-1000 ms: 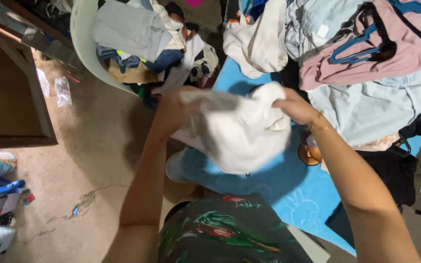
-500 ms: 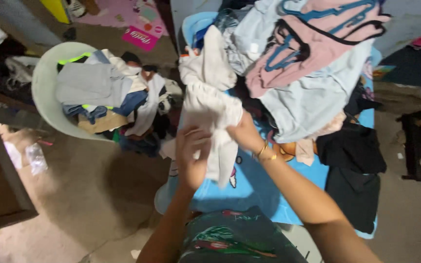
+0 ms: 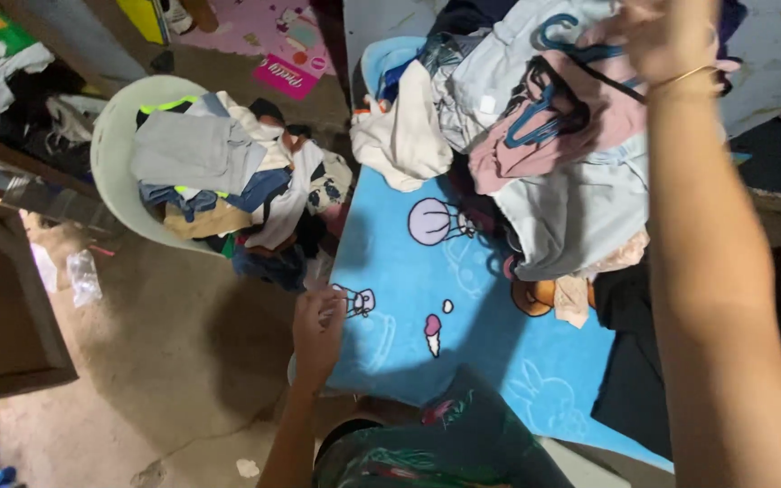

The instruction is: Folding various laundry items including shirts, shorts, and tank tops on a surface.

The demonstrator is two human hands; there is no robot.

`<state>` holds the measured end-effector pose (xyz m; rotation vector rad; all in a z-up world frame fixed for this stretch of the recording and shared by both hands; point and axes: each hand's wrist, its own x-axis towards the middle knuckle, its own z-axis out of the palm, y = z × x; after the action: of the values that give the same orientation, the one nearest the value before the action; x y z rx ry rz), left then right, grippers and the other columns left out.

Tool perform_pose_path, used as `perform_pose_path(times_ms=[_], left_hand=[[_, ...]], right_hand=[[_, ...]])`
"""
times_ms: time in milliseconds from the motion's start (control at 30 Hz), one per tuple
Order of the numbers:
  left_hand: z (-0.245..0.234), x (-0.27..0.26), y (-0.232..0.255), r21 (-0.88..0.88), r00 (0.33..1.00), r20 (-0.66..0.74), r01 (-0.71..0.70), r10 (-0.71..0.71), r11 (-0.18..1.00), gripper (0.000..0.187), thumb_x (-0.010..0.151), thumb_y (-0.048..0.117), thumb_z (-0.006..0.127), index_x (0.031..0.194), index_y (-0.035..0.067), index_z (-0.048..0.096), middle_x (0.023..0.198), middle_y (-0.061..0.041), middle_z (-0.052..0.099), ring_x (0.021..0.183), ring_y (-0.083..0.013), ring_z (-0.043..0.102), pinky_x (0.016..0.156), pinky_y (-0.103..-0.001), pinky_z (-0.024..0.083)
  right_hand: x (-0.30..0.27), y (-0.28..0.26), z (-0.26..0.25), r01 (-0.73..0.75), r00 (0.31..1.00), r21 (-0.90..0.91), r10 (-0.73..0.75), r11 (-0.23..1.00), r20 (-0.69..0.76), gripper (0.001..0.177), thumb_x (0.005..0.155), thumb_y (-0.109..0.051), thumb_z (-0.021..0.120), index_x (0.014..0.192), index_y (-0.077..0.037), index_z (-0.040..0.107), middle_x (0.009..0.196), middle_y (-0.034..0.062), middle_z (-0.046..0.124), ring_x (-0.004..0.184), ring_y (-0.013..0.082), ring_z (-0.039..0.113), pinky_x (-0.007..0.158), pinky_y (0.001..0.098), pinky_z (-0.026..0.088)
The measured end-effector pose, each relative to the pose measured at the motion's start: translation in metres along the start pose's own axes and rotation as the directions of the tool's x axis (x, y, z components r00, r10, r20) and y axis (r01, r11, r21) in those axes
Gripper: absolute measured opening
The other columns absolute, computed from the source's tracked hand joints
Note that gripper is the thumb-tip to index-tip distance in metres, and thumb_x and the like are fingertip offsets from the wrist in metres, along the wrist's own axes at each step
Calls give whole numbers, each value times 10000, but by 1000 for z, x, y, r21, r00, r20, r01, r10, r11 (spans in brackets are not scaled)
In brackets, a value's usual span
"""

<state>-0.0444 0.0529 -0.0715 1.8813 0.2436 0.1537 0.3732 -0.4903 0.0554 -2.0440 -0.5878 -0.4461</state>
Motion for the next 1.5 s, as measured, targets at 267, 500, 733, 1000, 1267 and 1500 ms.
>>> perform_pose_path(times_ms=[267,500,733,1000,1267,1500], left_hand=[[-10,-7,7,99,957,224,166,-184,981,241,973,249,625,1155,118,714,1147,-66,687,1046,-230,703,818,-366,581],[-18,-12,-6,148,945,249,180,-213,972,281,980,268,608,1214,141,697,1204,-60,693,1072,-225,693,863,-357,578],[-18,-7,-51,98,919,314,220,-240,971,328,981,315,603,1239,132,690,1236,-47,698,1082,-217,686,872,-377,568],[34,3,-105,70,857,511,-129,76,989,311,979,264,634,1201,54,686,1142,-144,730,1048,-282,709,892,-391,552],[73,65,-157,361,902,429,-221,49,906,223,961,179,591,1070,51,738,1048,-216,715,1016,-404,669,878,-491,529],[78,127,-165,538,982,151,-175,110,825,207,862,148,660,1037,97,760,1047,-216,720,1005,-384,693,876,-480,550]], right_hand=[[-135,62,298,532,706,-356,-170,769,687,186,941,-238,670,981,-95,781,1030,127,761,948,290,713,851,382,573],[-162,99,394,51,889,-145,21,988,458,274,729,-238,848,913,-42,798,967,179,785,883,280,735,838,407,547],[-181,-107,319,-509,855,-61,512,859,79,285,841,-88,803,1094,-33,684,931,112,681,820,227,631,783,309,517],[-454,-205,228,-813,474,-352,878,464,64,535,903,-230,797,1387,-72,632,924,197,692,825,288,628,772,372,533],[-601,-218,193,-651,715,-340,699,678,26,301,788,-80,735,1086,-96,700,1067,171,726,963,324,706,836,397,561],[-562,-153,189,-872,476,72,872,485,-113,323,966,-248,664,1196,-35,741,1076,178,768,1033,313,700,933,406,540]])
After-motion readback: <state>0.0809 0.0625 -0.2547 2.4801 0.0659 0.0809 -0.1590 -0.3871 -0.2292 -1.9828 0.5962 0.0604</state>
